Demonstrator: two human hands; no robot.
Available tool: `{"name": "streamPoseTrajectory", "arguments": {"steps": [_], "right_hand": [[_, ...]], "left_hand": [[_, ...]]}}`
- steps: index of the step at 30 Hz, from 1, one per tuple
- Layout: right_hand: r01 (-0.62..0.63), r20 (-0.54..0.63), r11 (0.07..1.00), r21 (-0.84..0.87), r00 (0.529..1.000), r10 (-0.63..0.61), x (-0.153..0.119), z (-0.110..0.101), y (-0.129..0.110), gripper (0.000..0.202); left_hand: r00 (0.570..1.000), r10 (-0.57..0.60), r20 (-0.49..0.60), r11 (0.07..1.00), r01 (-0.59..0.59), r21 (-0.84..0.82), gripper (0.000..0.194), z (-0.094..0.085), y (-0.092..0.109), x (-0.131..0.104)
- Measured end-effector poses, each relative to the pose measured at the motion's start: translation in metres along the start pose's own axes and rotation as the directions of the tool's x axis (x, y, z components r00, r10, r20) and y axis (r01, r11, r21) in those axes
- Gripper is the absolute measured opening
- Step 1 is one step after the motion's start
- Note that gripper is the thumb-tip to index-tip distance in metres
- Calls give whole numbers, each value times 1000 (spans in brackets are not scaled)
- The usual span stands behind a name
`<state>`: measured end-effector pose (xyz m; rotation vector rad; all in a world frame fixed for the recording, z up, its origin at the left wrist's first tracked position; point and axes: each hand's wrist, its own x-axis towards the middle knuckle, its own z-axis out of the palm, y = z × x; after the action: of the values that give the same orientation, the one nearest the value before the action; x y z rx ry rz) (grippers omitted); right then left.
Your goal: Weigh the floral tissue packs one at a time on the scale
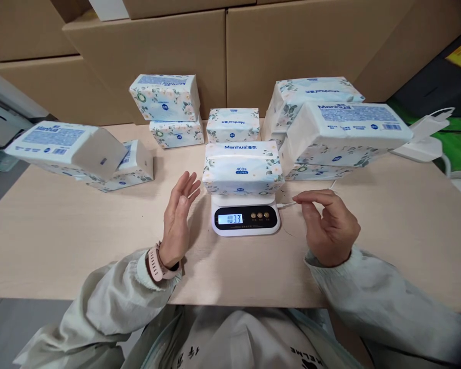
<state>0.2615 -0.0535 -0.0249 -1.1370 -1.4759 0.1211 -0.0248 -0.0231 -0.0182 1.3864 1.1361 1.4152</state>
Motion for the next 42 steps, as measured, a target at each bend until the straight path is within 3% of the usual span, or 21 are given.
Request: {"name": "streamPoseTrajectory", "arguments": {"steps": [33, 38, 42], "right_hand": [[-73, 11, 997, -4, 997, 73, 3, 0, -1, 21], [-101, 128, 992, -78, 986, 110, 7, 2, -1, 28], [-215, 317, 960, -177, 912, 262, 20, 9, -6, 59]], "left_hand": [[1000, 6, -8, 1000, -6, -25, 59, 0, -1, 2], [1000, -19, -2, 1000, 19, -16, 58, 0, 0, 9], [997, -71, -5, 997, 70, -38, 64, 2, -3, 25]]}}
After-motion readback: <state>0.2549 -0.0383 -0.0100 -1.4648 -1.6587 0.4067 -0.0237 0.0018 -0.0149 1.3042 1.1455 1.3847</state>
